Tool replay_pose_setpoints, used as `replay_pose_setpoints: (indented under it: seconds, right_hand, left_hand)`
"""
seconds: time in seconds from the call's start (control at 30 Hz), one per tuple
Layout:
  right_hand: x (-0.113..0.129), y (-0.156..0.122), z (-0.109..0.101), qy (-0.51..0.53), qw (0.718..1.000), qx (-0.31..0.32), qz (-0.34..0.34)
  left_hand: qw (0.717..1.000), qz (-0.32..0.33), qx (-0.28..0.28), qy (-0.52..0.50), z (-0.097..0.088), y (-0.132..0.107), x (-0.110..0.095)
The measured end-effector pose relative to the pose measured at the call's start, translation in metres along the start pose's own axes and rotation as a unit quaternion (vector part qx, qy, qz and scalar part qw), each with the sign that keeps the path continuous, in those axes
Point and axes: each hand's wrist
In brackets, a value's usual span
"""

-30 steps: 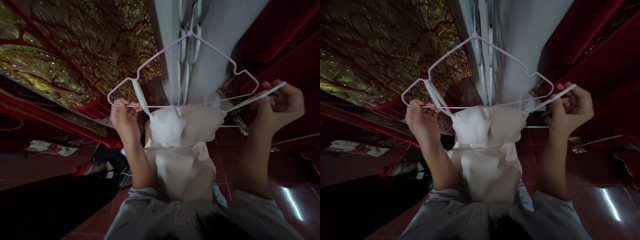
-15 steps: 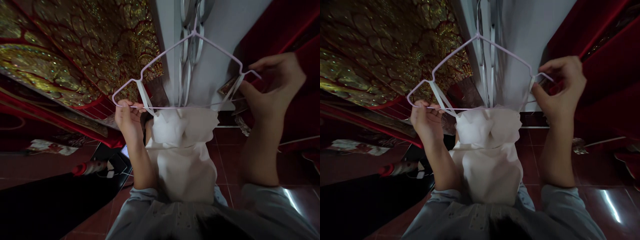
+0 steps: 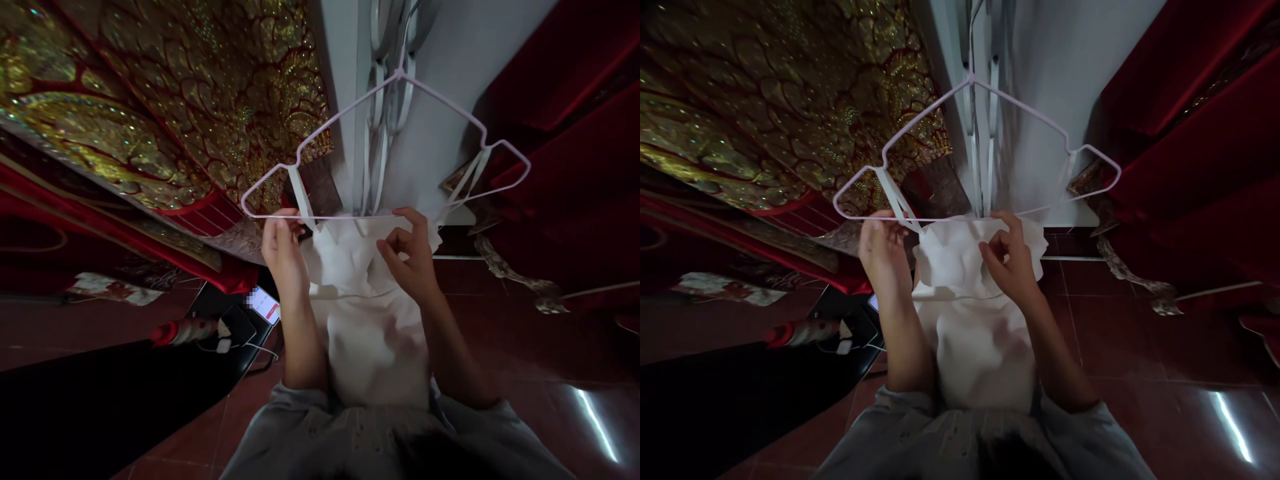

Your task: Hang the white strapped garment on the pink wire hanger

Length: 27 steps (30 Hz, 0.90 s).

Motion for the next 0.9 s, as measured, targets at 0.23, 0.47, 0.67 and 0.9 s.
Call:
replay_pose_setpoints:
  seconds: [0.23, 0.47, 0.67, 0.9]
  right_hand:
    - [-0.009, 0.002, 0.016, 0.045, 0.999, -0.002, 0.001]
    - [-0.011, 0.005, 0.001, 0.018, 1.0, 0.0, 0.003]
    - [-0.008, 0.003, -0.001, 0.018, 1.0, 0.003, 0.001]
    - [0.007, 0.013, -0.023, -0.01, 0.989, -0.116, -0.091]
  left_hand:
    - [0.987, -0.044, 0.124, 0.088, -0.005, -0.017, -0.044]
    - [0.995, 0.028, 0.094, -0.029, -0.021, 0.036, -0.067]
    - [0.999, 0.016, -0.022, 0.031, -0.019, 0.024, -0.023]
    - [0.999, 0.013, 0.034, 0.018, 0.0, 0.007, -0.022]
Point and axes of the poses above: each hand's wrist, its own y-axis towards the middle knuckle, its own z-axis out of the palm, x = y × z, and after that the axes turned 5 degrees about y, right-handed
